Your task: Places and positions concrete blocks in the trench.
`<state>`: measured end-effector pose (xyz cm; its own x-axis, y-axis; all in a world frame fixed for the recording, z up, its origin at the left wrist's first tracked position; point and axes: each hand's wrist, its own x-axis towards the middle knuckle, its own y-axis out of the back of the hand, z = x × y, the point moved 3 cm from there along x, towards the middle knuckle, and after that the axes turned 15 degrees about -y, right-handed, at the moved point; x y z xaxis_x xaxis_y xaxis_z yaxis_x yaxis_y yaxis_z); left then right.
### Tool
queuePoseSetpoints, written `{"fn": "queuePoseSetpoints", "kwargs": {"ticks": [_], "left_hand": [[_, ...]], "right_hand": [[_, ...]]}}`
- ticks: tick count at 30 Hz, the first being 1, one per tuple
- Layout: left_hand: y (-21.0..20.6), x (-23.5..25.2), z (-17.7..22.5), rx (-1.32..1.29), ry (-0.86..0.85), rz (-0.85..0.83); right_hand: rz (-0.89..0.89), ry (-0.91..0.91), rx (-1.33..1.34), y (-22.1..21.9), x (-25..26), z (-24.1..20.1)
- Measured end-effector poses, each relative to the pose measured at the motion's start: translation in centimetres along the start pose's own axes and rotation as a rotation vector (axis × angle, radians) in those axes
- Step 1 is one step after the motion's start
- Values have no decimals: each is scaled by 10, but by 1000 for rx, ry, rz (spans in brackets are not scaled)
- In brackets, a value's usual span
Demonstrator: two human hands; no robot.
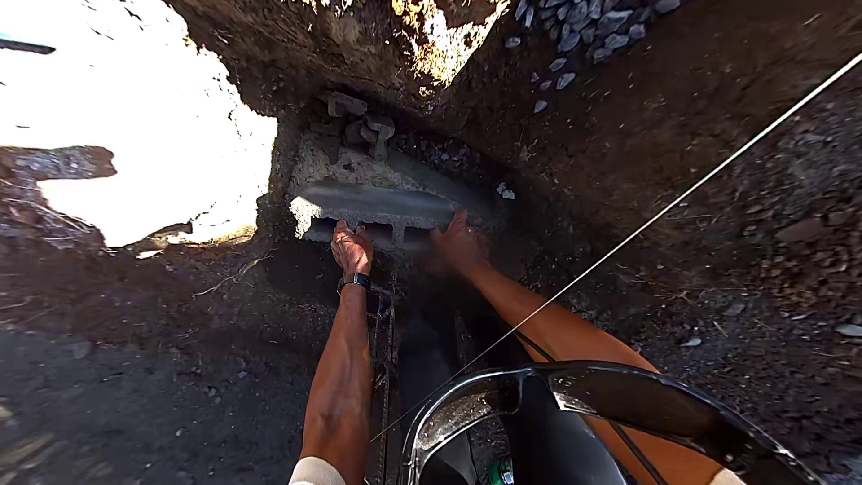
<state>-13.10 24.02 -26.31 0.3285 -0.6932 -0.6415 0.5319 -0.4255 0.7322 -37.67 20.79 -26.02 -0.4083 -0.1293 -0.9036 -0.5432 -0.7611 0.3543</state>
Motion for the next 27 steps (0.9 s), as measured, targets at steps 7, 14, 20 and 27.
{"fn": "queuePoseSetpoints", "kwargs": {"ticks": [7,14,20,27], "left_hand": [[7,13,-8,54,46,5],[8,10,-4,69,-13,36],[7,24,4,100,42,23],[1,31,-4,135,93,-16]], "right_hand": [[-13,13,32,-20,7,-13],[-130,93,16,-11,27,-11],[-188,263,-119,30,45,-26],[-37,572,36,22,65,-159]]}}
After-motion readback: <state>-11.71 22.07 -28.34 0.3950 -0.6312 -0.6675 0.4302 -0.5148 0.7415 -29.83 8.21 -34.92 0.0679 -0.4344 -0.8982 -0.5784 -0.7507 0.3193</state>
